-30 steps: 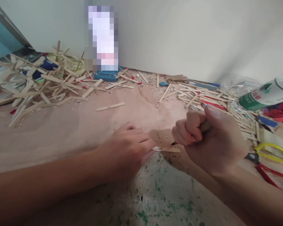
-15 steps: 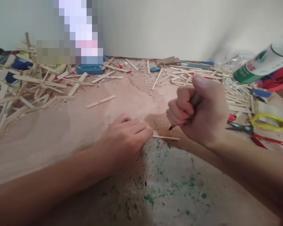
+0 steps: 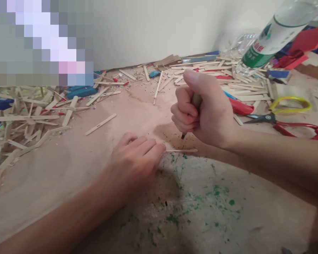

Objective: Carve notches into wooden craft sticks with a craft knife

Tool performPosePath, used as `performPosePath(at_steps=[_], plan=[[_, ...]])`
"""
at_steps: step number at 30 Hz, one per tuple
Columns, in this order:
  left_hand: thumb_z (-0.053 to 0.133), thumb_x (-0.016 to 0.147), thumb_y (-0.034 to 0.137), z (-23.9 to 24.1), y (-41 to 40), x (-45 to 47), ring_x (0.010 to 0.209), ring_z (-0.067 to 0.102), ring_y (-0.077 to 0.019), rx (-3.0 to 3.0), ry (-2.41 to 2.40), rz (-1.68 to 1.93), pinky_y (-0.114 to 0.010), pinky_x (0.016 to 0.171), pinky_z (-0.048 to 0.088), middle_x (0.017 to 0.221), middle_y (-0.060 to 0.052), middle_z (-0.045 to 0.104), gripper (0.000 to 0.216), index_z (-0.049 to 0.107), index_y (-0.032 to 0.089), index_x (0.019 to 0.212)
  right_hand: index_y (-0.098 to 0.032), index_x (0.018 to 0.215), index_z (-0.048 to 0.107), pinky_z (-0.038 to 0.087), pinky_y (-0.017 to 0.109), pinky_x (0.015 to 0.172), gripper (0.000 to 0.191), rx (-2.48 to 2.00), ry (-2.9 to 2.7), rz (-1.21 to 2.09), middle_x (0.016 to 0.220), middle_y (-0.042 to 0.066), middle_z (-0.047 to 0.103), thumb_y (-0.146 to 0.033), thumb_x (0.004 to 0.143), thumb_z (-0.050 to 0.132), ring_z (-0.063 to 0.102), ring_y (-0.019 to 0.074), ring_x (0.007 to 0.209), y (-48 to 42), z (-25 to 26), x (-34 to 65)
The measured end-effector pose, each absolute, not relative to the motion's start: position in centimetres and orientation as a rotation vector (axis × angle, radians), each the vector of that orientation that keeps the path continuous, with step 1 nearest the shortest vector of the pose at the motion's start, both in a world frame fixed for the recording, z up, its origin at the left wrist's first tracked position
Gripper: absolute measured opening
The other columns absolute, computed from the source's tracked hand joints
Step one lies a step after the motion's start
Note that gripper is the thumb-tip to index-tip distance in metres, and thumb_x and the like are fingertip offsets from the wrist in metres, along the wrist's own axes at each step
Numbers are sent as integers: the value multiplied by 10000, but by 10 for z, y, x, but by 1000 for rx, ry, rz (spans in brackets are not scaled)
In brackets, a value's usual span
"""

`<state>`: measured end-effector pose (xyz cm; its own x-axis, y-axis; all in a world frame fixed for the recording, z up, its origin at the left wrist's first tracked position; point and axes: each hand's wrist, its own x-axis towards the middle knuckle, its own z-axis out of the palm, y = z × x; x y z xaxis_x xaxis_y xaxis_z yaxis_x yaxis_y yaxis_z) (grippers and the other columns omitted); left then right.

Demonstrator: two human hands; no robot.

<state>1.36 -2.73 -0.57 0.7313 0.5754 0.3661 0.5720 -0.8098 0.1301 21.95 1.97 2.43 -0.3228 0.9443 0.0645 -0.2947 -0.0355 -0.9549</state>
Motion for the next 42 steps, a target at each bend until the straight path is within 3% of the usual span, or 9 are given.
performPosePath(at_steps=[7,16,22,31,35,42], plan=[[491,1076,125,-9,-26,13,758,653,-211,2905,991,622,-388,778,377,843,-35,760,301,745,162,919,-248,508,369,128,342,443,597,-796,-1240,1559,498,-47,224,-524,982,604,168,118,451,19,24,220],[530,1074,170,-9,-25,13,787,683,-205,2832,981,626,-388,790,378,839,-15,742,254,756,159,958,-248,503,357,102,362,436,586,-844,-1250,1519,486,-33,180,-504,1003,526,144,129,443,17,26,219],[527,1079,216,-11,-23,11,760,643,-196,2782,992,648,-381,790,377,799,6,697,279,733,174,895,-236,493,372,196,345,415,600,-843,-1258,1618,455,-41,211,-537,859,738,184,113,406,10,40,223],[501,1065,237,-14,-23,12,717,584,-184,2784,1015,677,-383,797,361,786,4,684,293,664,191,825,-235,503,471,298,353,444,536,-785,-1351,1620,459,-23,314,-504,907,698,303,134,420,-2,42,217],[538,1033,240,-23,-22,14,711,584,-180,2790,1040,758,-382,798,358,785,12,688,247,642,205,811,-231,487,460,288,333,432,555,-742,-1361,1576,447,-31,298,-487,929,677,286,124,410,-4,39,212],[538,1027,245,-17,-21,14,721,613,-182,2792,1058,588,-377,790,369,783,5,688,236,616,206,808,-225,459,431,260,355,442,635,-851,-1350,1511,429,-25,292,-527,938,719,273,124,413,-7,42,202]])
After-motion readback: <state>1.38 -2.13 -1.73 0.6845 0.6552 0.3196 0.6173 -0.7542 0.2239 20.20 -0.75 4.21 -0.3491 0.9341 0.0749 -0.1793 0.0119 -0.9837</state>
